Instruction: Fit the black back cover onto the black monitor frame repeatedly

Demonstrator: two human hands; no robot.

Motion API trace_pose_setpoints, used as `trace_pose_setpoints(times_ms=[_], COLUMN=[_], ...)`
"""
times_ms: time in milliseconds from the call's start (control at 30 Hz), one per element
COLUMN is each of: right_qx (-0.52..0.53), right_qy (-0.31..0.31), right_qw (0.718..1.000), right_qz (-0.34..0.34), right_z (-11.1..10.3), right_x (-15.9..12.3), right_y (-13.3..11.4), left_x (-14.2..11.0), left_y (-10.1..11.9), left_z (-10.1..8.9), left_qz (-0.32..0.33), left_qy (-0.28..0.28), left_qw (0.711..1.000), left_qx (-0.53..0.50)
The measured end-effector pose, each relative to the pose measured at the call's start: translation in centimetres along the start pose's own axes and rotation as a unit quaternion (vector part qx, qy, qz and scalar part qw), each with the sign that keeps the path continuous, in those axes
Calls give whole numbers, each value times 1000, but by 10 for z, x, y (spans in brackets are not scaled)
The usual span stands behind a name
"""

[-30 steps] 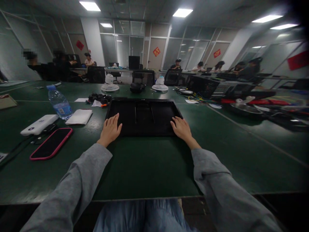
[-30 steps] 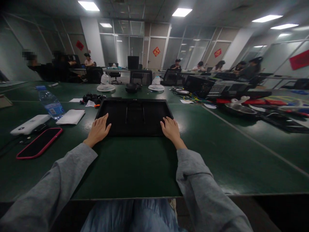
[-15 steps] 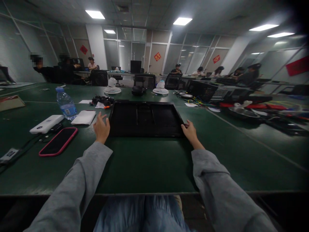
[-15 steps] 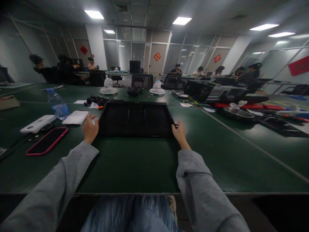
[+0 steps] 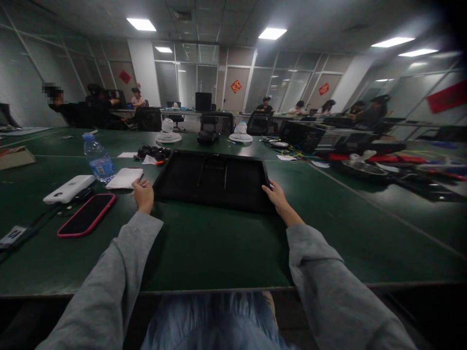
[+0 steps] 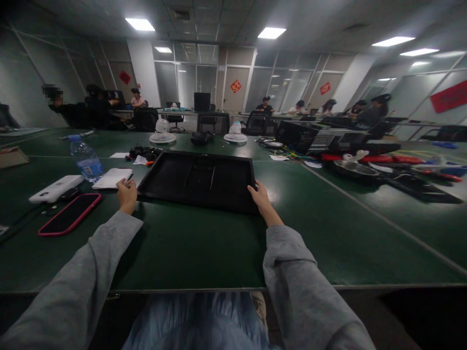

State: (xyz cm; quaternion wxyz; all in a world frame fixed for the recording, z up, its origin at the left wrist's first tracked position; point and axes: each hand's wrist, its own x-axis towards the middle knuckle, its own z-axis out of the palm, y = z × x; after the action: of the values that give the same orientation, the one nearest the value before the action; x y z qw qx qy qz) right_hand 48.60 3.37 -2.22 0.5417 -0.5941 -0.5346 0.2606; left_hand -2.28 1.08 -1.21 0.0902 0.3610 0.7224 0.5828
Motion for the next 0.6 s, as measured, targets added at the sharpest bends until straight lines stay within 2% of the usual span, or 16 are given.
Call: trace_pose_setpoints(times_ms=[67, 200, 333, 467, 567, 600], right_qx=[19, 54, 43, -53, -153, -175], right_qy=[14, 27, 79, 182, 292, 303], right_qw=[1000, 998, 995, 982, 944, 937], right_qz=[10, -31, -35, -12, 32, 22], right_z=[1, -2, -18, -45, -66, -73], right_x=[3, 3, 6, 14, 22, 24], right_y=[1, 3, 10, 27, 42, 45], left_x=[0, 1, 3, 3, 2, 1], left_y=[0, -2, -8, -9, -7, -5], left_z=[0, -1, 1, 1, 0, 0], left_qz=[3, 6, 17, 21, 15, 14], left_qy=[-7, -19, -15, -23, -30, -32], left_qw=[1000, 1000, 999, 999, 999, 999], left_qx=[4, 13, 24, 24, 25, 25])
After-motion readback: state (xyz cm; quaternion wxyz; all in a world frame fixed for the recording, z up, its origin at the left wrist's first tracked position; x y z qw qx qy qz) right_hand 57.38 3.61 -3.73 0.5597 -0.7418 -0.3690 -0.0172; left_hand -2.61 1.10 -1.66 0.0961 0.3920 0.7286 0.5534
